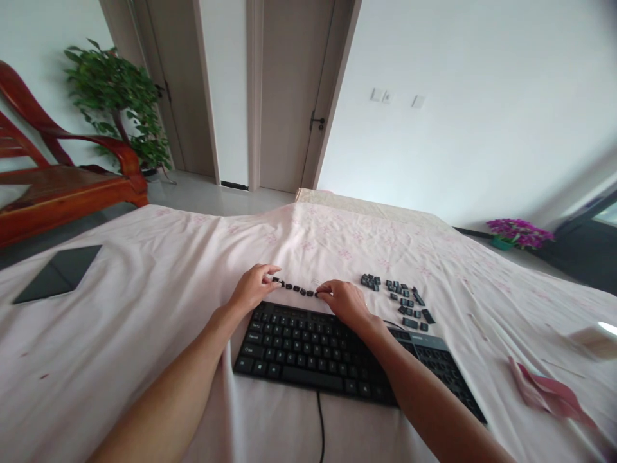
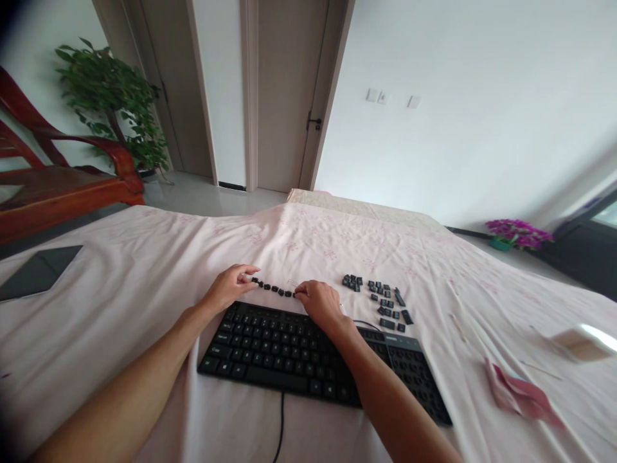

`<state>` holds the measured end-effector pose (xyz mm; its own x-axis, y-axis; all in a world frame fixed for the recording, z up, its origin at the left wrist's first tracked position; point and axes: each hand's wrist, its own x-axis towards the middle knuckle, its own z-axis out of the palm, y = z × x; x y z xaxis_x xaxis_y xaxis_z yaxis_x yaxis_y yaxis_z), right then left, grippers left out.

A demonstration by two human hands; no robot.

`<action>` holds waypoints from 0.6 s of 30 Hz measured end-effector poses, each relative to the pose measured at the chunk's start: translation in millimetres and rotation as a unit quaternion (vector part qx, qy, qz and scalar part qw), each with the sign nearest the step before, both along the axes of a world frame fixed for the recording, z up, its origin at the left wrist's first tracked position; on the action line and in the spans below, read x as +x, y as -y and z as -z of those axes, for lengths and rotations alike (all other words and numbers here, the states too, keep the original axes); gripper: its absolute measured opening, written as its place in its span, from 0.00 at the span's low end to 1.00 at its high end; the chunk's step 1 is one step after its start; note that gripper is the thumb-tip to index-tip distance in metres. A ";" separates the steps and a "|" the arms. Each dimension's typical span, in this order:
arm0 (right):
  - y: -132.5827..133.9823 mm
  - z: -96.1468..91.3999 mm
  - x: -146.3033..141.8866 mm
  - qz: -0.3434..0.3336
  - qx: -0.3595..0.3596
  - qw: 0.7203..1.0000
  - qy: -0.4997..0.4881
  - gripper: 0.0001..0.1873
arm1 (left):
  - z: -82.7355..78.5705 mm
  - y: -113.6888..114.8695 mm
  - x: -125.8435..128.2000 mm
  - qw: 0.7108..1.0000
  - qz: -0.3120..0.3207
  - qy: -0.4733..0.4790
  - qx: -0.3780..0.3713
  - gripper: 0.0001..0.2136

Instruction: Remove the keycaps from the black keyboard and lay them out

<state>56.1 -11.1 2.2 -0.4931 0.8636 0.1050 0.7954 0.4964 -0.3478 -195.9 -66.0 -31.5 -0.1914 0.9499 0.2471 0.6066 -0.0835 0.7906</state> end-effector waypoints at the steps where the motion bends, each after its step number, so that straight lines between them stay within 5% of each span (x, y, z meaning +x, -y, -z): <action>1: -0.2 0.5 0.1 -0.001 0.000 1.000 -0.004 0.10 | 1.5 -0.5 0.1 1.000 -0.002 0.010 -0.008 0.19; 5: 1.2 -3.3 3.2 -0.008 0.002 1.000 -0.030 0.12 | 0.1 -0.1 -2.3 0.998 -0.035 0.055 -0.027 0.17; 9: 7.4 -20.7 14.7 -0.022 0.004 0.995 -0.096 0.23 | -20.1 6.1 6.7 0.997 -0.042 0.059 -0.025 0.17; 14: 22.2 -45.7 32.8 -0.053 0.062 0.978 -0.192 0.25 | -54.4 21.5 50.5 0.996 0.078 0.045 -0.011 0.16; 18: 33.9 -47.3 38.3 -0.084 0.004 0.952 -0.295 0.24 | -56.7 30.1 85.6 0.990 0.136 -0.020 -0.011 0.11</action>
<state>94.4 -45.0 49.6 -0.4785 0.7755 0.4119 0.3717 0.6039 -0.7051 -110.3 -96.1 25.3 0.0811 0.9704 0.2274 0.5952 -0.2301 0.7699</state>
